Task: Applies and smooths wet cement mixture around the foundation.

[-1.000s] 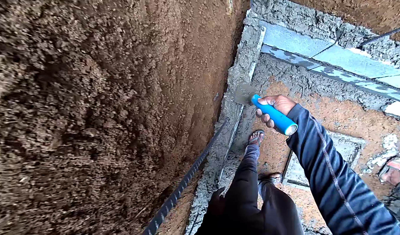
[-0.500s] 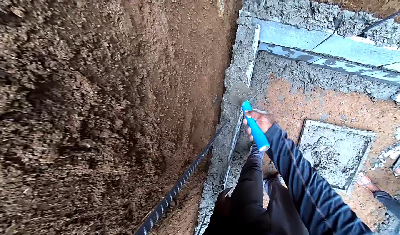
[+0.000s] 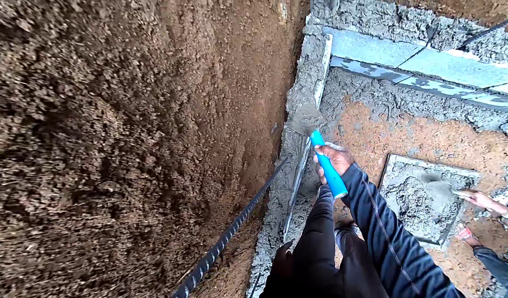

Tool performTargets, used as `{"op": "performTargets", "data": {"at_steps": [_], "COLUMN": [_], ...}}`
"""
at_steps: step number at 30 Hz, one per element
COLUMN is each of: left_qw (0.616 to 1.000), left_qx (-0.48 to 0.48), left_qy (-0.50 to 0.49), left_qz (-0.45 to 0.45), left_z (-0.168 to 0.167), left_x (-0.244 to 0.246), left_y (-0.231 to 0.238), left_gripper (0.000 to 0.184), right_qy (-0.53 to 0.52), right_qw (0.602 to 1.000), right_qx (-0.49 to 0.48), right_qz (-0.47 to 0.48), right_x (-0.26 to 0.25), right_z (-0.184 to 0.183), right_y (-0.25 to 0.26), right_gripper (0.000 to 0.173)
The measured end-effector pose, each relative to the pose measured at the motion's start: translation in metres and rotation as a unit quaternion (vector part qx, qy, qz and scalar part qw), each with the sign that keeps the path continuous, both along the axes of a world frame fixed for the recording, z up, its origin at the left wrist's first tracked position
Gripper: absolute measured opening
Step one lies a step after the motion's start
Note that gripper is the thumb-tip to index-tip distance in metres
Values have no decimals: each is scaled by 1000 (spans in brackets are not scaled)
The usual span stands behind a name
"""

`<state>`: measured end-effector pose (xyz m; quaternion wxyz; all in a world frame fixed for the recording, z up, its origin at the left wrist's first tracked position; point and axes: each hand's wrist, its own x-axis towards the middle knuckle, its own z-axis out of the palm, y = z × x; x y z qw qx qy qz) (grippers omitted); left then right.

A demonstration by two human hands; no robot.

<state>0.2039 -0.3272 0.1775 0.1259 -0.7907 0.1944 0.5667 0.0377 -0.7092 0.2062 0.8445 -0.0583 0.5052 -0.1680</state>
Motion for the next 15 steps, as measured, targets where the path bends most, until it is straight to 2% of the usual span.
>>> {"op": "performTargets", "data": {"at_steps": [2, 7, 9, 11, 12, 13, 15], "left_qw": [1000, 1000, 1000, 1000, 1000, 1000, 1000], "left_qx": [1, 4, 3, 7, 9, 9, 6], "left_qy": [-2, -1, -2, -5, -5, -4, -3], "left_qz": [0, -5, -8, -11, -11, -8, -8], "left_z": [0, 0, 0, 1, 2, 3, 4], "left_x": [-2, -3, -3, -3, -3, -4, -6], "left_y": [0, -3, -2, -4, -6, -6, -5], "left_gripper": [39, 40, 40, 40, 40, 40, 40], "right_qy": [-5, -44, -129, -274, -299, -273, -82], "right_qw": [999, 996, 988, 950, 932, 926, 957], "right_qx": [28, 38, 30, -10, -26, -37, -77], "right_qz": [-29, -60, -84, -152, -203, -257, -267], "right_x": [3, 5, -1, -12, -14, -15, -18], "right_z": [13, -3, -14, -33, -35, -31, -19], "right_y": [-4, -4, 1, 17, 27, 35, 33], "right_gripper": [25, 24, 24, 28, 27, 25, 25]}}
